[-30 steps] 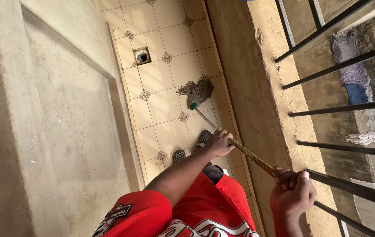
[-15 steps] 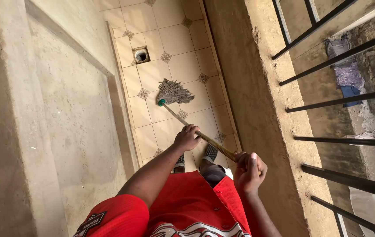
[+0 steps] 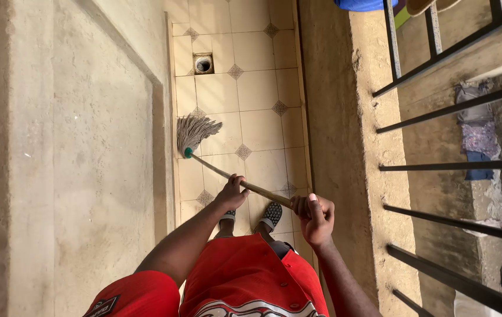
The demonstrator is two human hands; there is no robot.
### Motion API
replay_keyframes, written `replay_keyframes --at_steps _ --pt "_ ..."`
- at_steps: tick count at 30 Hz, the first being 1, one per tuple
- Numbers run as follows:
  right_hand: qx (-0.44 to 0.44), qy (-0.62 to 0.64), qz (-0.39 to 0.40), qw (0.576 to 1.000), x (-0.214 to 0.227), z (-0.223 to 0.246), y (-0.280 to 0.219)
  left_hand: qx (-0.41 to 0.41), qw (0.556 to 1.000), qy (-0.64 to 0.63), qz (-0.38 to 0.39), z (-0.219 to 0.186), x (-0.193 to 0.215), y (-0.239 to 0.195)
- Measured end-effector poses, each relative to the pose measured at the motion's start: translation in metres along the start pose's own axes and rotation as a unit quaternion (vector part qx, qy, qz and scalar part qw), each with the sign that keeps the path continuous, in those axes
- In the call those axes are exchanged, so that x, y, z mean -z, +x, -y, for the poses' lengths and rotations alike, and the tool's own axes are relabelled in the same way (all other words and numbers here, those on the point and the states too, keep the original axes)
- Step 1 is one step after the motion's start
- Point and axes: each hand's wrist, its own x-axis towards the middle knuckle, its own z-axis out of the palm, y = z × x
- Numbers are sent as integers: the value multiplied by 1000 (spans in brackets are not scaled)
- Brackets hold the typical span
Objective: Mopping a tiled floor on a balcony using a mop and a bucket of soapy water
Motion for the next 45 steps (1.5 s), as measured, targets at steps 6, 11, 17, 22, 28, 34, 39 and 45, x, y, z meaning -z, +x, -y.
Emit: replay_keyframes --at_steps 6,11,17,22,28,34,39,45 --pt "-25 -13 121 992 10 38 39 7 996 -73 -56 -10 -49 7" --pt "-26 -46 218 974 24 77 74 13 987 -139 -85 -67 -79 29" --pt "15 -106 279 954 55 113 86 -26 979 -177 -99 -167 -87 27" --pt "84 -193 269 940 78 126 81 -65 983 -162 -49 -186 -119 96" --pt "115 -222 134 959 99 133 44 -401 855 188 -270 -135 -231 202" --pt "103 -217 -124 963 78 152 -32 -165 973 80 137 -238 -126 17" --pt "38 -140 -317 937 110 151 -86 -189 963 131 139 -199 -162 -11" --pt "-27 -57 -394 917 103 129 -117 -181 964 167 101 -139 -148 -34"
